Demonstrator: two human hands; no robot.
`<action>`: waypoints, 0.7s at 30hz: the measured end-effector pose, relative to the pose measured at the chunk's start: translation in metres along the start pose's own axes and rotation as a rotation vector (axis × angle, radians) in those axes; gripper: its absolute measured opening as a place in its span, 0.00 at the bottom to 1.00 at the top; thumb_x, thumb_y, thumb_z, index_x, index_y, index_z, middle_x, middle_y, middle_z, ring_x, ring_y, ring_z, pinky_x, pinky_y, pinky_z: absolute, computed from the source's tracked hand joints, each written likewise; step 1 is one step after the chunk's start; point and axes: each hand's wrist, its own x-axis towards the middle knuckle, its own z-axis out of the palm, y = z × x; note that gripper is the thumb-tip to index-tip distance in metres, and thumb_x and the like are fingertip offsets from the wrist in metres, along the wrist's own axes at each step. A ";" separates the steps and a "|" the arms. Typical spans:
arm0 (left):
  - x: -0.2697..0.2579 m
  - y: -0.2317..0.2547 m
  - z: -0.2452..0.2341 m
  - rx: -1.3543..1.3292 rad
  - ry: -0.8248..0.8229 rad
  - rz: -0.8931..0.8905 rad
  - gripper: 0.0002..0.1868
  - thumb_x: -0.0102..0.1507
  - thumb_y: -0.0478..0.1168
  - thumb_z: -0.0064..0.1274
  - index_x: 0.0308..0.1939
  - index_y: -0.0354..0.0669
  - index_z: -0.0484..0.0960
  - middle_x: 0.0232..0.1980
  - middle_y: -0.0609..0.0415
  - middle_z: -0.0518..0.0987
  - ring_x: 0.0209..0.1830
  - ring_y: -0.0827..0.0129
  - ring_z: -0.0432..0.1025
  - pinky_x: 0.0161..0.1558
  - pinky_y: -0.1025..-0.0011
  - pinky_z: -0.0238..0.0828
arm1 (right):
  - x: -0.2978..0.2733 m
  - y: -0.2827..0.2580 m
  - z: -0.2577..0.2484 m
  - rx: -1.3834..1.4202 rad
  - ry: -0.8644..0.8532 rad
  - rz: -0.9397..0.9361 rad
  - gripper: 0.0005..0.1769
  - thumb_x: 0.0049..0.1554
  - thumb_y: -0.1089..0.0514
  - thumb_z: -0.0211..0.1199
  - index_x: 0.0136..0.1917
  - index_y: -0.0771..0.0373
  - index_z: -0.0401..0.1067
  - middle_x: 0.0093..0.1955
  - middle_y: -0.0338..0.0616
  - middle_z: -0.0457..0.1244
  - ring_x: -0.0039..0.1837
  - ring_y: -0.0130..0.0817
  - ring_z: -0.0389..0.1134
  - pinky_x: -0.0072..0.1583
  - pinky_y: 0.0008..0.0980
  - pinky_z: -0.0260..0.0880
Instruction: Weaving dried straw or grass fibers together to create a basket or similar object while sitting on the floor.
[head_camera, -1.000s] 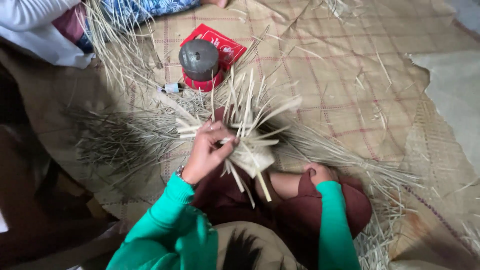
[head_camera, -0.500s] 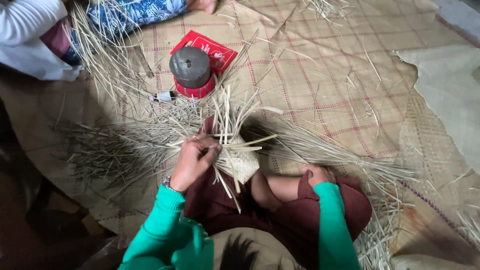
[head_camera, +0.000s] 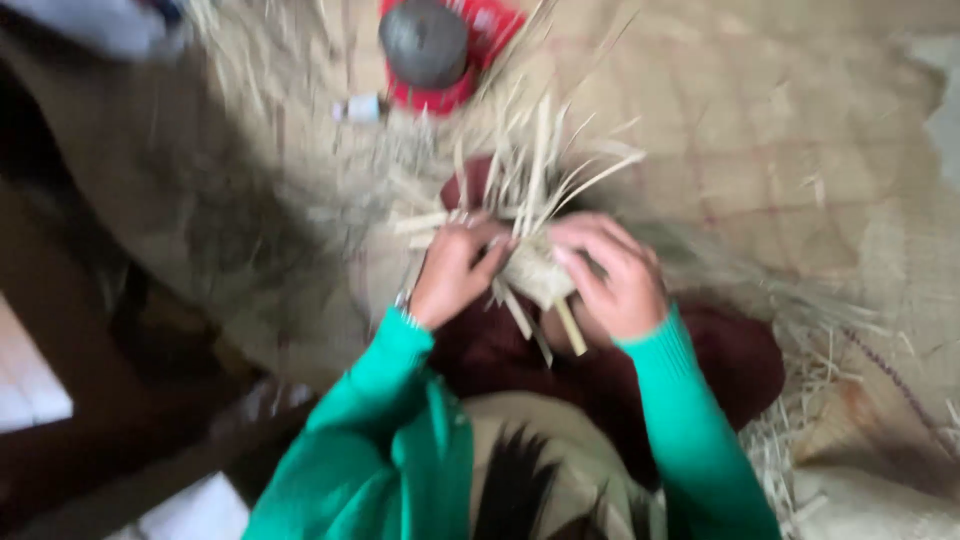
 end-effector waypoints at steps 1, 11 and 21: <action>-0.001 0.000 -0.001 0.002 -0.010 0.009 0.05 0.57 0.37 0.47 0.28 0.40 0.76 0.27 0.42 0.74 0.31 0.44 0.69 0.37 0.55 0.63 | 0.002 0.005 0.012 -0.024 -0.075 -0.041 0.07 0.53 0.63 0.54 0.46 0.60 0.70 0.43 0.43 0.63 0.48 0.42 0.65 0.49 0.40 0.65; -0.006 -0.009 -0.005 -0.213 -0.061 -0.027 0.05 0.57 0.33 0.45 0.30 0.36 0.76 0.27 0.45 0.74 0.30 0.51 0.71 0.36 0.61 0.66 | -0.015 0.029 0.051 -0.169 -0.063 -0.082 0.03 0.53 0.62 0.57 0.42 0.63 0.69 0.42 0.43 0.59 0.46 0.42 0.63 0.48 0.37 0.64; -0.006 -0.019 0.001 -0.219 -0.121 0.056 0.05 0.54 0.33 0.49 0.32 0.37 0.76 0.28 0.47 0.72 0.27 0.53 0.70 0.31 0.62 0.64 | -0.010 0.017 0.039 -0.081 -0.228 0.194 0.04 0.51 0.62 0.59 0.38 0.63 0.66 0.32 0.48 0.56 0.40 0.54 0.62 0.40 0.44 0.60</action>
